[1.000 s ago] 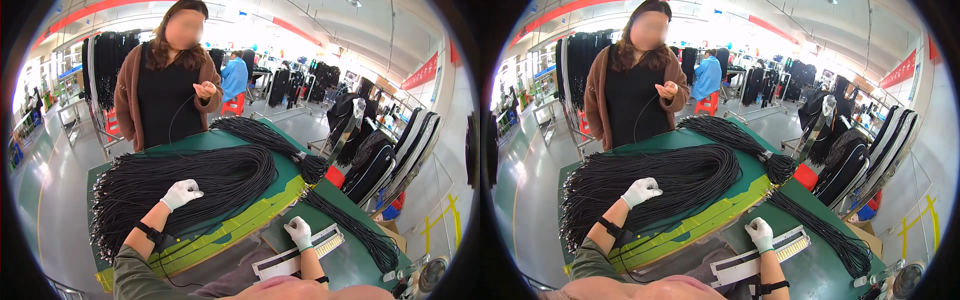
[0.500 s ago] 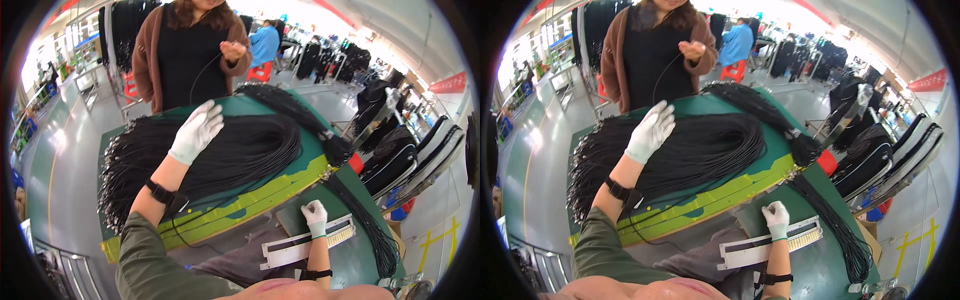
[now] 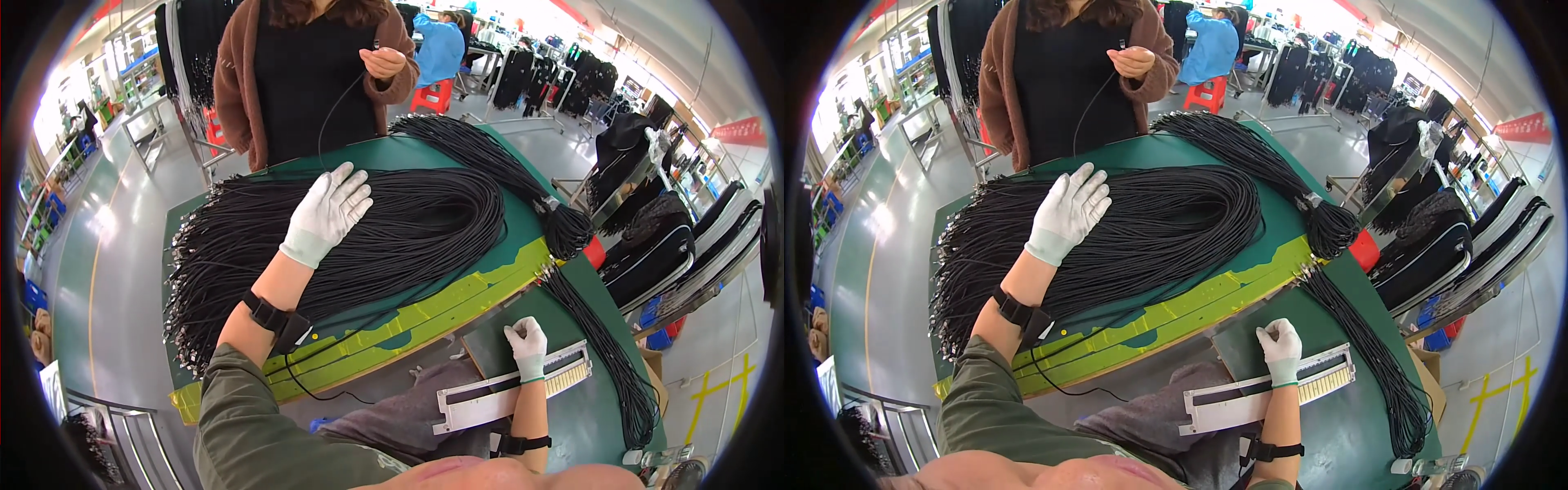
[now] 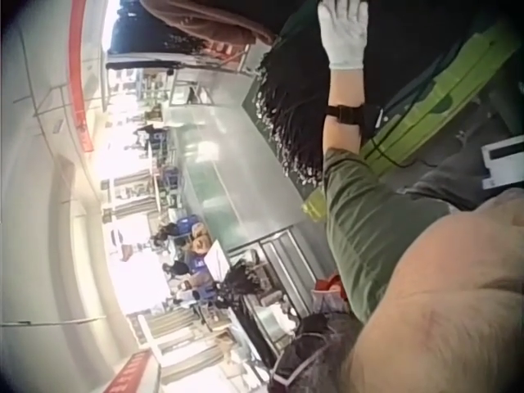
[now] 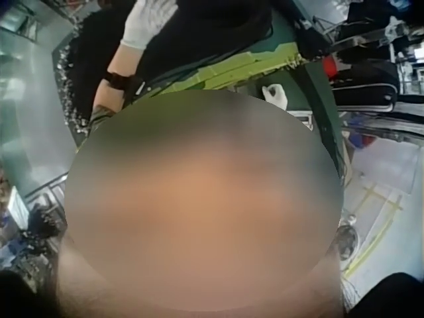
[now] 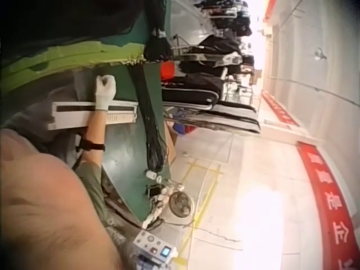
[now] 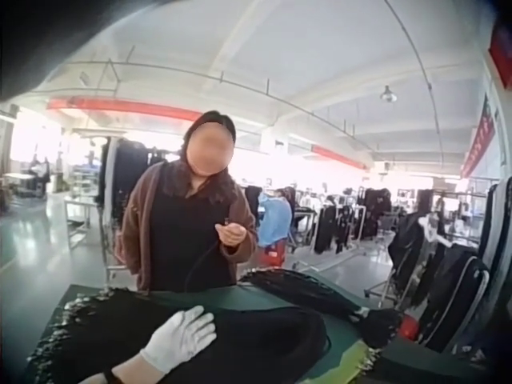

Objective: The person touches a bundle of black cords on a table and picks up a metal component. They then touch the cords again and pick up a single cord from the bundle.

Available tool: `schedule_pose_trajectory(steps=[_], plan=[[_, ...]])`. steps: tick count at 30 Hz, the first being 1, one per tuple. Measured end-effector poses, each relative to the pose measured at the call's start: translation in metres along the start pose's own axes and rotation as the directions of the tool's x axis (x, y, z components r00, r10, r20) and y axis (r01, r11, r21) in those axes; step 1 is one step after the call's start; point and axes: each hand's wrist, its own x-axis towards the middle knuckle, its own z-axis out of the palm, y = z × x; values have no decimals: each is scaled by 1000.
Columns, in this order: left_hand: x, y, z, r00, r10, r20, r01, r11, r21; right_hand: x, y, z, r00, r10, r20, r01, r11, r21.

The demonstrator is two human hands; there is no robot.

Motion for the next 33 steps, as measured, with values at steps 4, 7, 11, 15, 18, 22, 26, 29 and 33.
schedule_pose_trajectory(steps=[4, 7, 11, 15, 18, 22, 26, 29, 33], plan=[[-3, -1, 7, 998, -24, -54, 24, 1000, -8, -1, -1, 0, 1000, 4, 0, -4, 1000, -12], [-4, 2, 8, 997, -32, -71, 28, 998, -51, 1, 0, 4, 1000, -1, 5, 1, 1000, -6], [2, 4, 17, 992, -6, 129, 26, 987, -156, 3, -2, 0, 1000, -11, -17, 11, 1000, 3], [13, -5, -28, 998, -4, 55, 14, 983, -182, 3, 1, -2, 1000, -9, -30, 10, 1000, 13], [5, -13, -100, 973, 7, 233, -183, 637, 749, 4, -5, 5, 1000, -2, -16, 3, 1000, 23], [-1, -19, -104, 998, 32, 63, -55, 908, 416, 1, -1, 4, 1000, 10, -7, -10, 1000, 16], [-11, -7, -10, 993, -112, -50, 99, 973, -207, 2, 10, -1, 999, -21, -25, 21, 1000, 5], [-20, 4, 37, 992, -55, 114, 78, 975, -208, 0, 7, 1, 999, -46, -21, 46, 999, 13], [-37, 1, 81, 913, -46, 406, 80, 995, -67, 0, 8, 2, 1000, 21, -3, -21, 999, 37]])
